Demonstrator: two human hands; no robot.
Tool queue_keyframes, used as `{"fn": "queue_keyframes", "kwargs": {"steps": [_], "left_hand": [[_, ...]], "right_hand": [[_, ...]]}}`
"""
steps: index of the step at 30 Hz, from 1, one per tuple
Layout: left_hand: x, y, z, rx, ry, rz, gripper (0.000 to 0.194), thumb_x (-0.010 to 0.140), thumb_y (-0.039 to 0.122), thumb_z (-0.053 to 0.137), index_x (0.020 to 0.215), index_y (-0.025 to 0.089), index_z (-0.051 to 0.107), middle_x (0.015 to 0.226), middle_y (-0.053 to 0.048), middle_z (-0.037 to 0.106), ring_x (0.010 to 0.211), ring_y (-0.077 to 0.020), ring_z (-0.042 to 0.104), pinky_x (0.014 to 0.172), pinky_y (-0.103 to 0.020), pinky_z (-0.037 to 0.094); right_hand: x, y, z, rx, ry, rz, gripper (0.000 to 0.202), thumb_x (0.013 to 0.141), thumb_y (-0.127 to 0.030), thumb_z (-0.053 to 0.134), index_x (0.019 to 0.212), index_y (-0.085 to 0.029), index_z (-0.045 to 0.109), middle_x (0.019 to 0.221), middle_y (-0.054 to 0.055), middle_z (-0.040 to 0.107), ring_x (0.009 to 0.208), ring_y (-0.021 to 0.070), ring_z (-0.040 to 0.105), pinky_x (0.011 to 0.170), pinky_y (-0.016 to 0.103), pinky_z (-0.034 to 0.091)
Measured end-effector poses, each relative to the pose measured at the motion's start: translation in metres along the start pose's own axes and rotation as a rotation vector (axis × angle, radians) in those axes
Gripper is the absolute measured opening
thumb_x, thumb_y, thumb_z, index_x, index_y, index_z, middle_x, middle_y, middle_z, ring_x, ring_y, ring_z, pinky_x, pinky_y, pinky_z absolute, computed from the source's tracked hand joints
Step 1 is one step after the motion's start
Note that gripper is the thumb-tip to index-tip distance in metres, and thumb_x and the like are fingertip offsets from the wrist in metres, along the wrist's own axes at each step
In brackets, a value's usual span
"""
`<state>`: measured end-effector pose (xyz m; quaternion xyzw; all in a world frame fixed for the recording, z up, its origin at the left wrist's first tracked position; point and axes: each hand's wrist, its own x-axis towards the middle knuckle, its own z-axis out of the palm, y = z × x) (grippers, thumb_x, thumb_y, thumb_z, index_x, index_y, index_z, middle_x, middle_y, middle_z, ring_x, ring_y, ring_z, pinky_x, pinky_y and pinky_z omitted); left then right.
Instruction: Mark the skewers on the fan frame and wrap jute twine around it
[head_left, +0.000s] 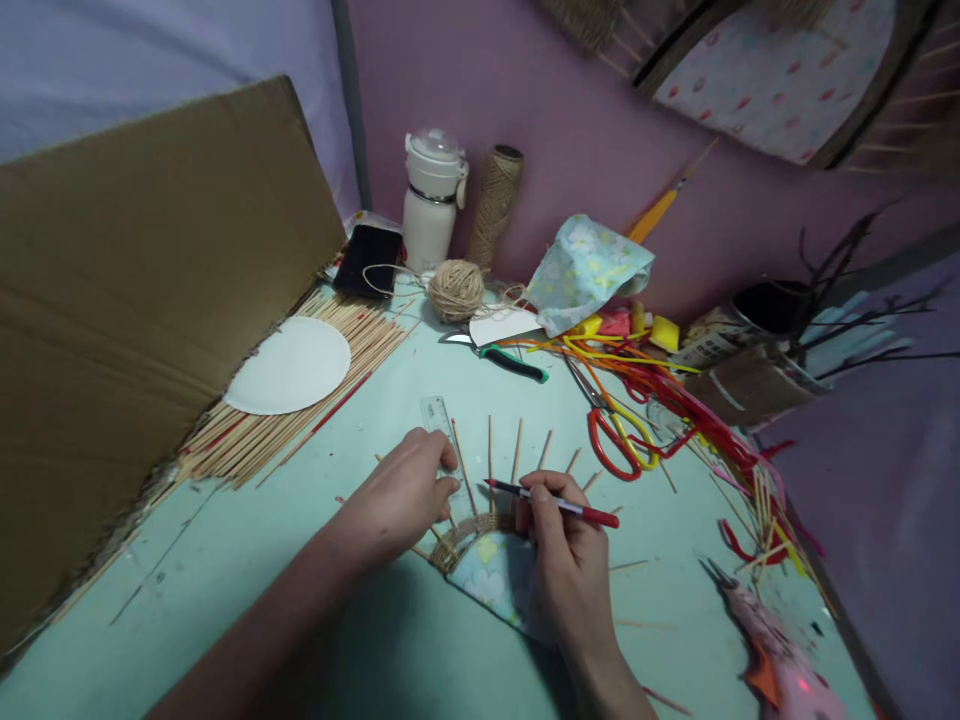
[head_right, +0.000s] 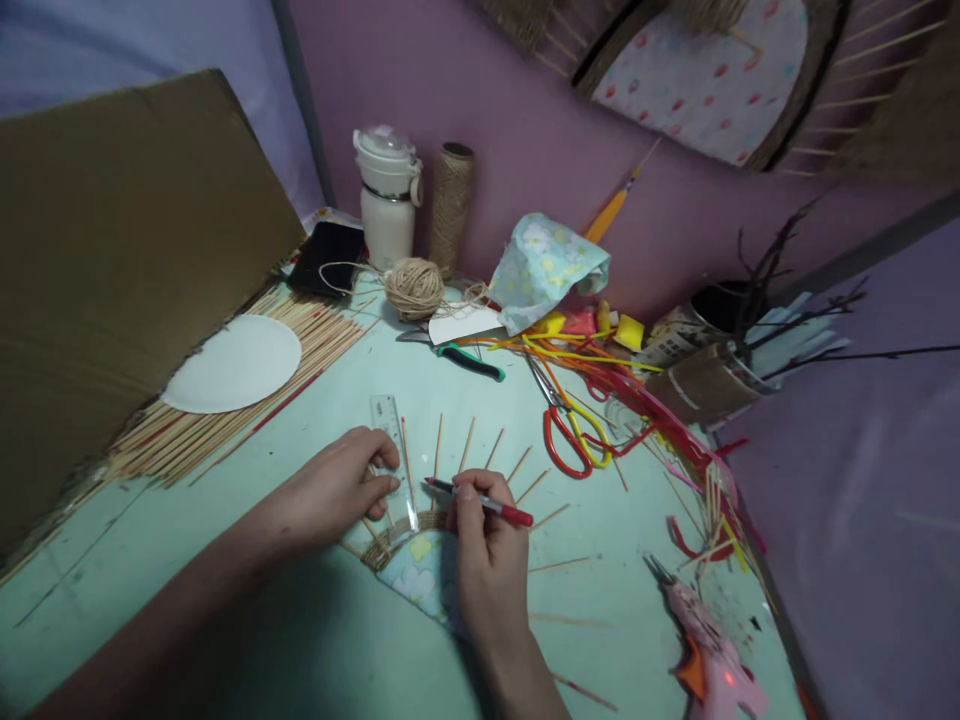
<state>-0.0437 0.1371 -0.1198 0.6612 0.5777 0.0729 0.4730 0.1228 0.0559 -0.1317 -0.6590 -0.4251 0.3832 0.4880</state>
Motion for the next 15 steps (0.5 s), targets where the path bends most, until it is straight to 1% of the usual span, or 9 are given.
{"fn": "queue_keyframes", "kwargs": {"steps": [3,6,9,12,15], "left_hand": [[-0.0001,0.0033,-0.0019,-0.029,0.012,-0.007,0.008,0.078,0.023,0.052,0.086,0.021,0.052,0.093,-0.002,0.058,0.058,-0.0120,0.064,0.061,-0.028,0.049],[-0.0011,0.0067,-0.0036,-0.072,0.022,-0.014,0.008,0.078,0.024,0.053,0.085,0.020,0.052,0.084,0.000,0.060,0.058,-0.0125,0.063,0.061,-0.027,0.048],[-0.0012,0.0071,-0.0037,-0.103,-0.007,-0.024,0.008,0.079,0.024,0.053,0.086,0.020,0.052,0.077,0.002,0.059,0.056,-0.0126,0.062,0.059,-0.027,0.047],[-0.0002,0.0051,-0.0021,-0.114,-0.025,-0.025,0.008,0.080,0.024,0.053,0.087,0.020,0.051,0.075,0.003,0.057,0.057,-0.0126,0.063,0.060,-0.027,0.048],[0.0008,0.0035,-0.0005,-0.102,-0.032,-0.013,0.008,0.080,0.023,0.053,0.086,0.020,0.051,0.077,0.002,0.057,0.059,-0.0126,0.064,0.061,-0.027,0.049]], "right_hand": [[0.0003,0.0021,-0.0005,0.004,-0.007,-0.001,0.026,0.093,-0.043,0.047,0.091,-0.019,0.057,0.061,-0.004,0.052,0.055,0.0110,0.045,0.051,0.022,0.034],[0.0008,0.0015,-0.0003,-0.001,-0.015,-0.008,0.026,0.093,-0.042,0.046,0.090,-0.019,0.057,0.061,-0.004,0.052,0.055,0.0110,0.045,0.051,0.022,0.033],[0.0012,0.0004,0.0001,-0.006,-0.021,-0.020,0.025,0.094,-0.042,0.046,0.089,-0.019,0.057,0.061,-0.004,0.053,0.055,0.0110,0.046,0.051,0.022,0.034],[0.0009,-0.0002,-0.0001,-0.019,-0.024,-0.029,0.025,0.094,-0.041,0.046,0.088,-0.019,0.057,0.061,-0.004,0.053,0.055,0.0108,0.046,0.050,0.022,0.034],[0.0002,-0.0007,-0.0007,-0.034,-0.027,-0.030,0.025,0.094,-0.041,0.047,0.088,-0.019,0.057,0.061,-0.004,0.053,0.055,0.0107,0.046,0.050,0.021,0.034]]}}
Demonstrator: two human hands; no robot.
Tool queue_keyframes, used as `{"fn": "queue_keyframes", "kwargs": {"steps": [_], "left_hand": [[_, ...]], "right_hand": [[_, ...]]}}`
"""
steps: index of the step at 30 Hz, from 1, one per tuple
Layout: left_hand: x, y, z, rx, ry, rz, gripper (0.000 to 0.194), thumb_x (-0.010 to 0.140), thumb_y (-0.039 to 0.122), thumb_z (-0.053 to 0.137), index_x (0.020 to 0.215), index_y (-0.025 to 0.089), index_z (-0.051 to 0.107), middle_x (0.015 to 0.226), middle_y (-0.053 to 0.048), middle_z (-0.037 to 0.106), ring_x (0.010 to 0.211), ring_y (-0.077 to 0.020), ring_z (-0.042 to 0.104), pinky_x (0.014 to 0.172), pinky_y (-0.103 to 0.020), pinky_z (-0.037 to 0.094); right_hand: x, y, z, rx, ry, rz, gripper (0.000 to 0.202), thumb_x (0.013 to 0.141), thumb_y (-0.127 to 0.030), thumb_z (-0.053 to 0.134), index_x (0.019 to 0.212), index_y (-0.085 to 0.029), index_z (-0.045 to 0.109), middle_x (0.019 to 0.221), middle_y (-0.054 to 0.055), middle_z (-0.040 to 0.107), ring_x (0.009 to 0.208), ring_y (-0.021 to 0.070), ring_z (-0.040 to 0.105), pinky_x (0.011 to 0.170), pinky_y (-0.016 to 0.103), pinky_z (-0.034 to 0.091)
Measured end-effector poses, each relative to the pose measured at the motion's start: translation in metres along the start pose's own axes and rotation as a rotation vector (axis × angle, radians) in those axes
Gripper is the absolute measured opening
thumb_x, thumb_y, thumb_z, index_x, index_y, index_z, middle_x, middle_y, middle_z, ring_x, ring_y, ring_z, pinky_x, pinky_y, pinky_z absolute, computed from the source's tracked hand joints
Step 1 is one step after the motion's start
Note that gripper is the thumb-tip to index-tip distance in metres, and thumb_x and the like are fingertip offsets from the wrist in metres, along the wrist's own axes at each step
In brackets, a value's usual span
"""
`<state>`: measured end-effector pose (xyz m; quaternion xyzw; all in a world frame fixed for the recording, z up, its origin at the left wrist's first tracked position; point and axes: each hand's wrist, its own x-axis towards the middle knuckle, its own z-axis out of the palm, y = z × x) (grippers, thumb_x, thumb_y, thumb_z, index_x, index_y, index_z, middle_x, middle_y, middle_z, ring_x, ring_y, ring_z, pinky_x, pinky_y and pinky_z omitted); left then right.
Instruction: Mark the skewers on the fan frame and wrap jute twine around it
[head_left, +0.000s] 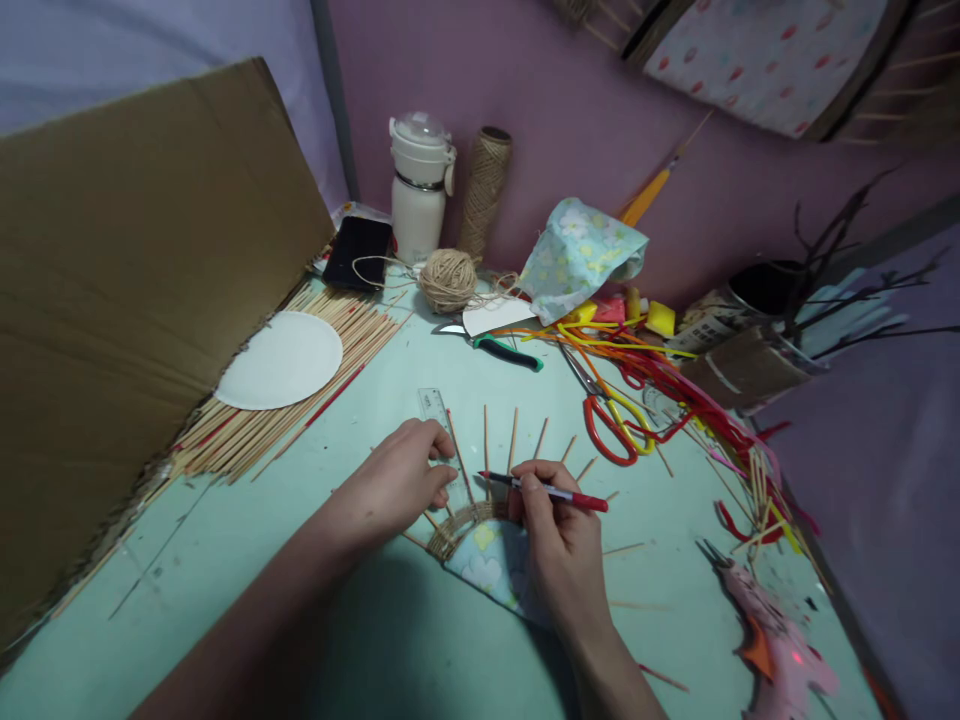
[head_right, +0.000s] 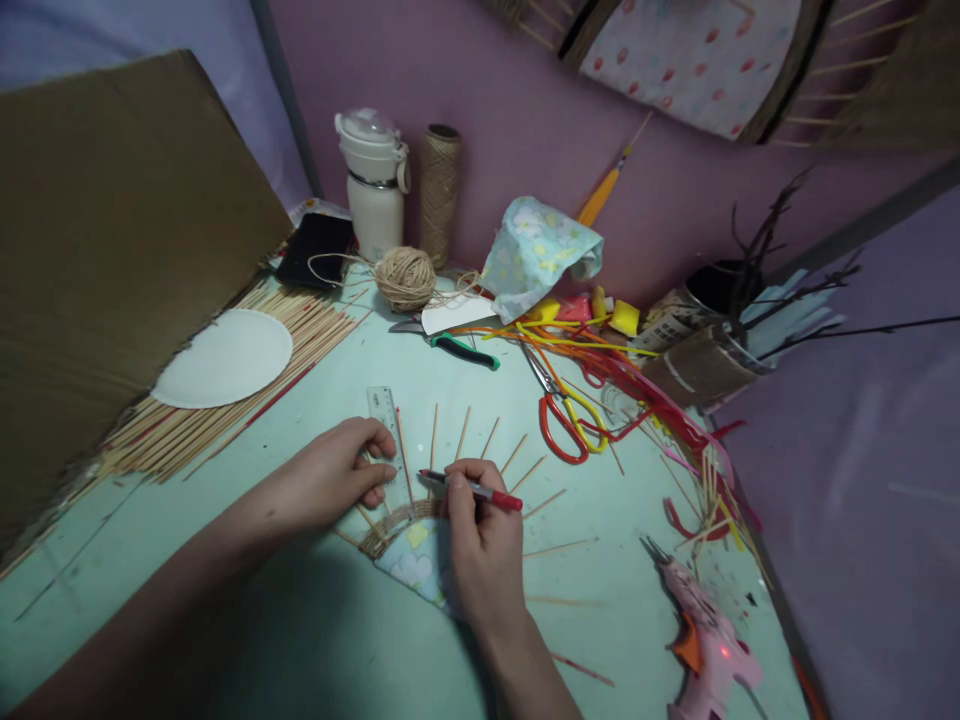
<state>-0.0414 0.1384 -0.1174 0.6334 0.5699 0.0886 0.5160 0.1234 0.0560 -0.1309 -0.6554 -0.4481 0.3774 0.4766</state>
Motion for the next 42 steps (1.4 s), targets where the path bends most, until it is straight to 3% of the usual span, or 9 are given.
{"fn": "queue_keyframes", "kwargs": {"steps": [9,42], "left_hand": [[-0.0015,-0.0007,0.0012,0.057,0.011,0.019,0.008,0.080,0.023,0.053,0.087,0.020,0.051,0.095,-0.001,0.056,0.057,-0.0095,0.063,0.060,-0.026,0.048],[-0.0050,0.0007,0.0013,0.092,0.026,0.004,0.009,0.078,0.021,0.049,0.087,0.021,0.049,0.090,-0.002,0.058,0.063,-0.0137,0.064,0.063,-0.029,0.046]], "right_hand": [[-0.0015,0.0018,0.0014,-0.016,-0.002,-0.016,0.023,0.093,-0.039,0.047,0.090,-0.019,0.059,0.061,-0.003,0.052,0.054,0.0113,0.047,0.049,0.021,0.035],[-0.0024,0.0010,0.0040,-0.060,-0.036,-0.041,0.028,0.093,-0.041,0.046,0.077,-0.020,0.054,0.061,-0.002,0.054,0.055,0.0127,0.049,0.050,0.022,0.037]]}}
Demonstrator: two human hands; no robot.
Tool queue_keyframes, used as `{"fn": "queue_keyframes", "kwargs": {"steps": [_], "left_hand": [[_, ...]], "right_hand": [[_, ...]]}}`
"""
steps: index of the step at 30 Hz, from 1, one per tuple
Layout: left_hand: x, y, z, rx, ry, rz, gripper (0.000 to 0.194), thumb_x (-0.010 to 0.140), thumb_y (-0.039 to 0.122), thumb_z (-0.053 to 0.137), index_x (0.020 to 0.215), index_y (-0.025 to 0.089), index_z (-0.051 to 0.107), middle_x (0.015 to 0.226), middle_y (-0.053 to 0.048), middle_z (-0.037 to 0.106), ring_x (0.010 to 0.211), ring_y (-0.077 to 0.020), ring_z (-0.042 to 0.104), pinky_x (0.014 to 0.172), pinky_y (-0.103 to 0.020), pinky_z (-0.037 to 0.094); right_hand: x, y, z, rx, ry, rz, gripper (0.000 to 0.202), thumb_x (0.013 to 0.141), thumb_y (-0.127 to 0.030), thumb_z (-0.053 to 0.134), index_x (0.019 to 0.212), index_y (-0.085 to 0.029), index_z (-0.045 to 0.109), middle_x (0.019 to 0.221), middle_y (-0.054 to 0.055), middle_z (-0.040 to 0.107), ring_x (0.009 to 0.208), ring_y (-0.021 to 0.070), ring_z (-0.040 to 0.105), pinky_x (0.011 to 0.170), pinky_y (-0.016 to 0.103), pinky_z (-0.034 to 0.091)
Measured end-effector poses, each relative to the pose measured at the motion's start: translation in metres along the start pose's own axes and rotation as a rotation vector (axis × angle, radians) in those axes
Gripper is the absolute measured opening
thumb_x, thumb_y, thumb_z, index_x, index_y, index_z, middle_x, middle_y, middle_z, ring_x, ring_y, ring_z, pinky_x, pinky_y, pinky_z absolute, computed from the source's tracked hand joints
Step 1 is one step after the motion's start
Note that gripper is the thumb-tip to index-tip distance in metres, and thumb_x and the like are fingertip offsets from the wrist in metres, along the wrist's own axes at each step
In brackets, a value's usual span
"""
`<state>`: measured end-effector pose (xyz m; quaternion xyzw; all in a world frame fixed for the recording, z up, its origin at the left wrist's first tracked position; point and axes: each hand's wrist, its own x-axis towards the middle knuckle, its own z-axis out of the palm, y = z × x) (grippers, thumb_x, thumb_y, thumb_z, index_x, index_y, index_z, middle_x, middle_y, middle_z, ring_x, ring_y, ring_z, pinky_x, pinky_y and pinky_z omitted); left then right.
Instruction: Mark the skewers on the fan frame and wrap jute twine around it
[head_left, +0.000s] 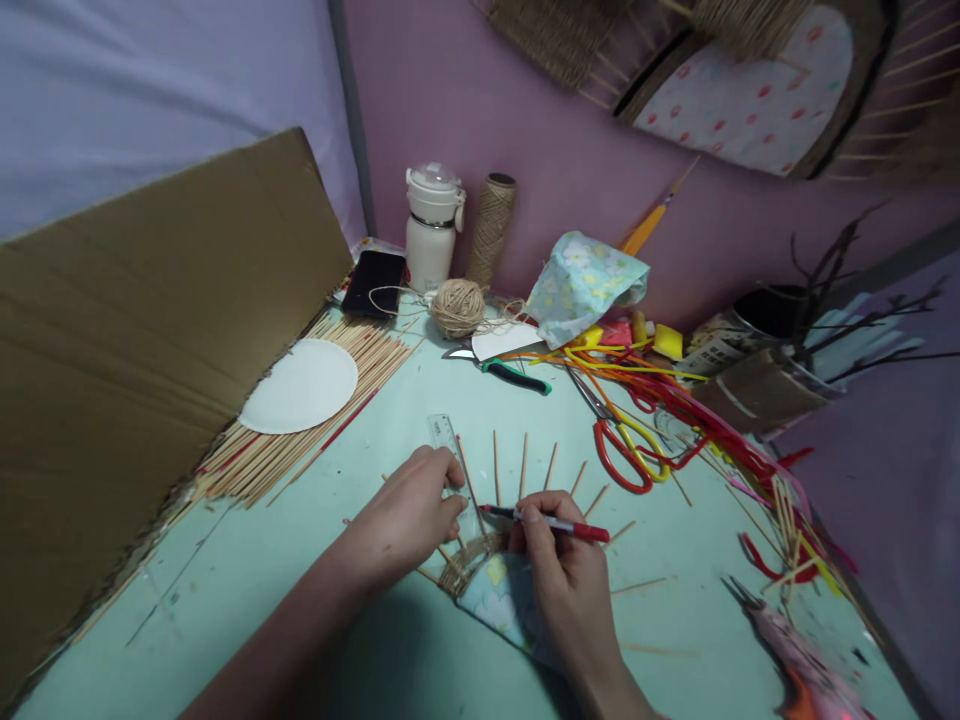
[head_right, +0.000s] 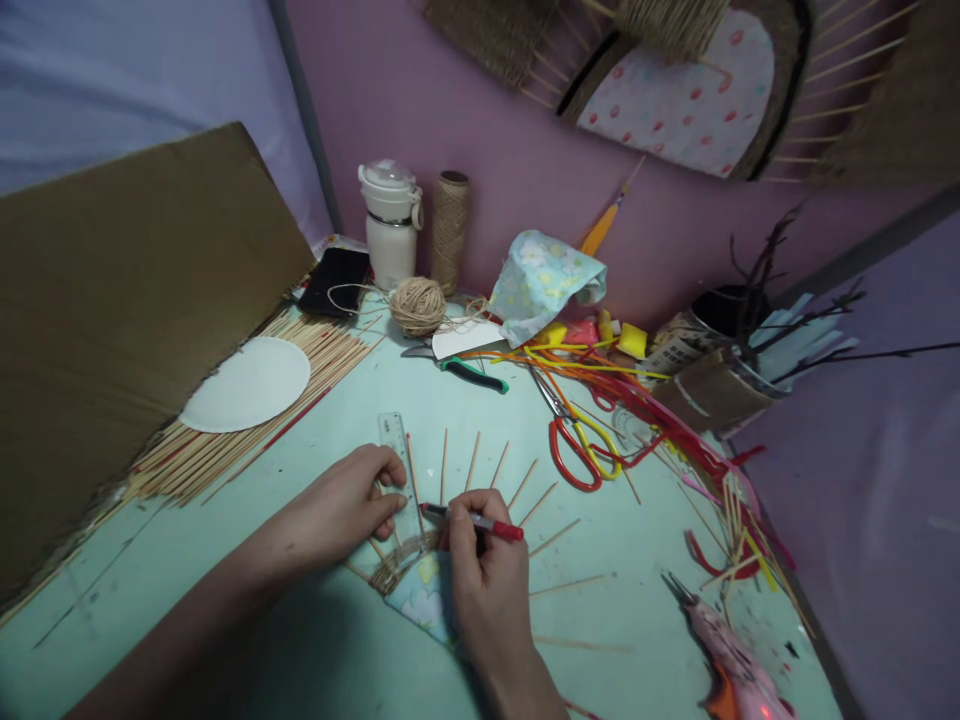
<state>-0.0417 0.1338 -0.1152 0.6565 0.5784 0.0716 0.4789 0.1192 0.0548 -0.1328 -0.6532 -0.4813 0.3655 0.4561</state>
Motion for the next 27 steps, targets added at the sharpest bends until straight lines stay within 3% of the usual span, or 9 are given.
{"fn": "queue_keyframes", "kwargs": {"steps": [27], "left_hand": [[0.0003,0.0030,-0.0017,0.029,0.012,0.020,0.008,0.079,0.022,0.050,0.087,0.020,0.052,0.094,-0.004,0.059,0.061,-0.0136,0.064,0.064,-0.030,0.048]], "right_hand": [[0.0004,0.0022,-0.0016,-0.025,-0.022,-0.029,0.025,0.094,-0.035,0.047,0.076,-0.020,0.054,0.065,-0.002,0.057,0.059,0.0123,0.052,0.055,0.023,0.040]]}}
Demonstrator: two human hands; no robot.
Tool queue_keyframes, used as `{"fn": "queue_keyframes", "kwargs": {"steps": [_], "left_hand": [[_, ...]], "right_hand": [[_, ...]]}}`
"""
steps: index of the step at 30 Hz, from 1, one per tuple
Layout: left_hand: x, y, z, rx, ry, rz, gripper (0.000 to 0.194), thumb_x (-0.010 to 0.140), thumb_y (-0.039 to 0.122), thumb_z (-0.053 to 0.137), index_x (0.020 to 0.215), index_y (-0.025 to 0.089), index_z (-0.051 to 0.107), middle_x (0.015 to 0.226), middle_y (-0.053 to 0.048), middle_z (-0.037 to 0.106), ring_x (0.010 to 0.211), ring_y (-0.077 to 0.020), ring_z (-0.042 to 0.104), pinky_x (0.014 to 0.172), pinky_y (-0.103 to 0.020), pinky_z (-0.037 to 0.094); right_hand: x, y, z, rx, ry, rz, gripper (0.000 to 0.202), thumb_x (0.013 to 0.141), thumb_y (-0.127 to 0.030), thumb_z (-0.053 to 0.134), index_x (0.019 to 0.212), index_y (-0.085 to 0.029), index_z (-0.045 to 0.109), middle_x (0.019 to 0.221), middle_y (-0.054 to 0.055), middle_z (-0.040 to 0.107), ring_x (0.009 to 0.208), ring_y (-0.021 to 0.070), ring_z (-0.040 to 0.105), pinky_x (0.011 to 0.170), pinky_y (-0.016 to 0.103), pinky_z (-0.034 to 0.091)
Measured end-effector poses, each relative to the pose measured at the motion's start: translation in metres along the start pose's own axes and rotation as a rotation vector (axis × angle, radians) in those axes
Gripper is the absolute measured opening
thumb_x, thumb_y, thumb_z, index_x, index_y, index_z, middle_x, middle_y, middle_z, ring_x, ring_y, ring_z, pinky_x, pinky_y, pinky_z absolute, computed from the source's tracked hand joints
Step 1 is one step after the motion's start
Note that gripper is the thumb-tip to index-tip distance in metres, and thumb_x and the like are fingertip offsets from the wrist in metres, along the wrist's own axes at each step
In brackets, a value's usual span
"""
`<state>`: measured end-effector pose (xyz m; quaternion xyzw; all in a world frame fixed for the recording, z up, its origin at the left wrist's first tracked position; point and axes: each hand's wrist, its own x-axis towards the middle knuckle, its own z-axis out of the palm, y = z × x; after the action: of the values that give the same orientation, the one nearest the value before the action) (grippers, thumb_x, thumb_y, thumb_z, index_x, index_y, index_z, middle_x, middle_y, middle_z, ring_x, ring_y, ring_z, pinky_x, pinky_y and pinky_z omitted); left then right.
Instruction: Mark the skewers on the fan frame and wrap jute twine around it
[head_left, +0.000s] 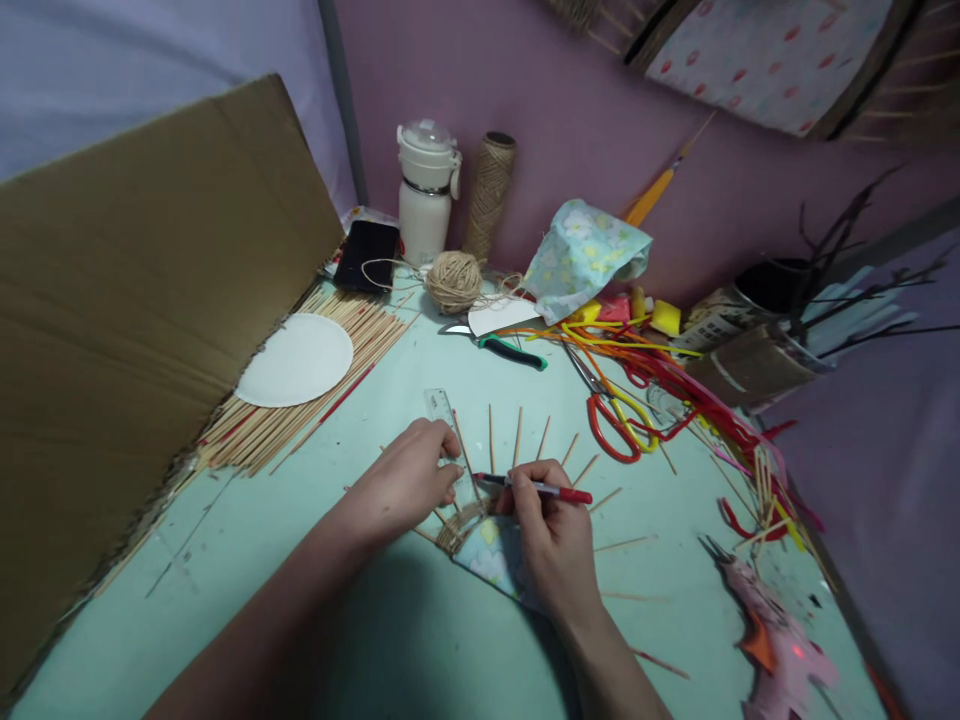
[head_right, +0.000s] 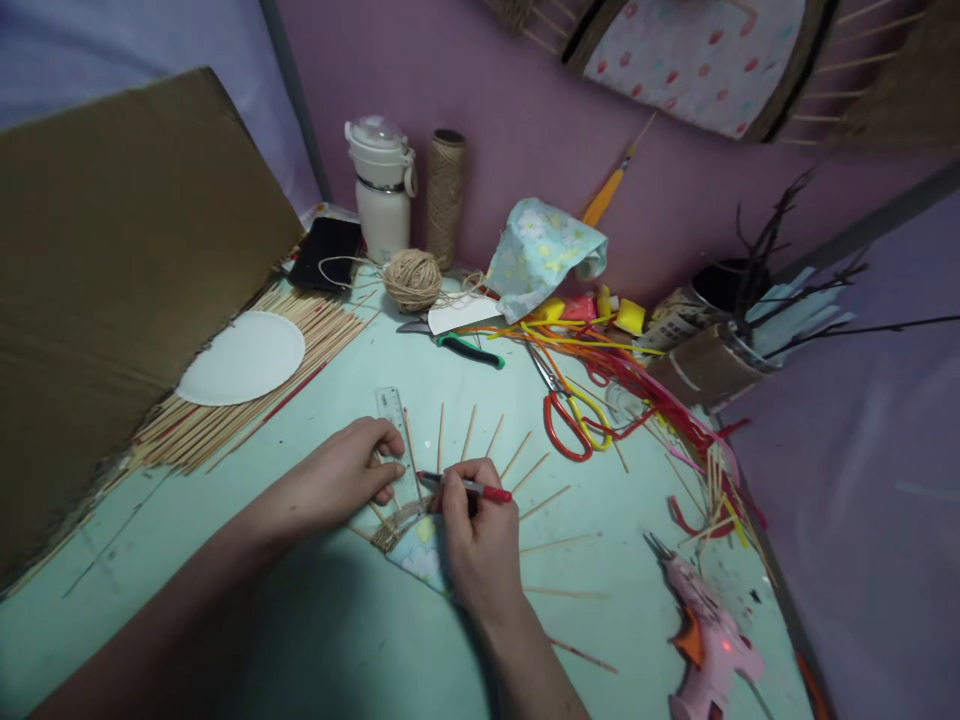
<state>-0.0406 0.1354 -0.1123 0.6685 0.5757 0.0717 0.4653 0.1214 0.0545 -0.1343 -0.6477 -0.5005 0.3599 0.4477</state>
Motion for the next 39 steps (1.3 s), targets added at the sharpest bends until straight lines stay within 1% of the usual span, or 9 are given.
{"fn": "queue_keyframes", "kwargs": {"steps": [8,15,25,29,34,39], "left_hand": [[-0.0022,0.0038,-0.0017,0.001,-0.008,-0.005,0.009,0.077,0.020,0.051,0.087,0.020,0.053,0.093,-0.004,0.059,0.063,-0.0136,0.064,0.065,-0.029,0.048],[-0.0009,0.0031,-0.0013,0.024,-0.009,0.008,0.009,0.078,0.021,0.050,0.086,0.020,0.053,0.087,-0.002,0.061,0.063,-0.0151,0.064,0.065,-0.030,0.046],[-0.0012,0.0040,-0.0012,0.018,-0.007,0.001,0.008,0.078,0.021,0.050,0.086,0.020,0.052,0.090,-0.002,0.059,0.062,-0.0129,0.064,0.066,-0.029,0.046],[-0.0011,0.0036,-0.0010,0.011,-0.007,-0.004,0.008,0.078,0.022,0.050,0.086,0.020,0.052,0.092,-0.002,0.059,0.062,-0.0128,0.064,0.066,-0.029,0.046],[-0.0009,0.0031,-0.0011,0.032,0.000,0.015,0.009,0.077,0.020,0.049,0.085,0.020,0.052,0.084,-0.001,0.060,0.064,-0.0144,0.064,0.066,-0.029,0.046],[-0.0003,0.0051,-0.0010,0.032,-0.005,-0.011,0.008,0.077,0.019,0.050,0.085,0.020,0.052,0.079,0.000,0.060,0.062,-0.0139,0.063,0.064,-0.028,0.045]], "right_hand": [[0.0007,-0.0015,-0.0001,-0.034,0.004,-0.008,0.026,0.095,-0.034,0.046,0.075,-0.020,0.054,0.068,-0.002,0.057,0.062,0.0127,0.055,0.059,0.023,0.041],[0.0005,-0.0015,0.0000,-0.010,0.012,-0.017,0.027,0.095,-0.036,0.045,0.076,-0.020,0.054,0.066,-0.002,0.058,0.058,0.0123,0.052,0.055,0.023,0.040],[0.0007,-0.0018,0.0003,-0.052,-0.006,-0.010,0.027,0.095,-0.036,0.046,0.075,-0.019,0.053,0.066,-0.002,0.057,0.059,0.0125,0.054,0.057,0.024,0.040],[0.0004,-0.0024,-0.0003,-0.023,0.000,-0.010,0.026,0.095,-0.035,0.045,0.076,-0.019,0.053,0.067,-0.002,0.057,0.060,0.0123,0.054,0.058,0.023,0.041],[0.0010,-0.0022,-0.0003,-0.007,0.009,-0.027,0.027,0.095,-0.035,0.046,0.075,-0.020,0.054,0.066,-0.002,0.057,0.061,0.0118,0.054,0.058,0.022,0.041],[0.0009,0.0000,0.0004,-0.003,0.018,-0.040,0.024,0.094,-0.033,0.047,0.075,-0.020,0.054,0.066,-0.002,0.057,0.059,0.0115,0.052,0.056,0.022,0.040]]}}
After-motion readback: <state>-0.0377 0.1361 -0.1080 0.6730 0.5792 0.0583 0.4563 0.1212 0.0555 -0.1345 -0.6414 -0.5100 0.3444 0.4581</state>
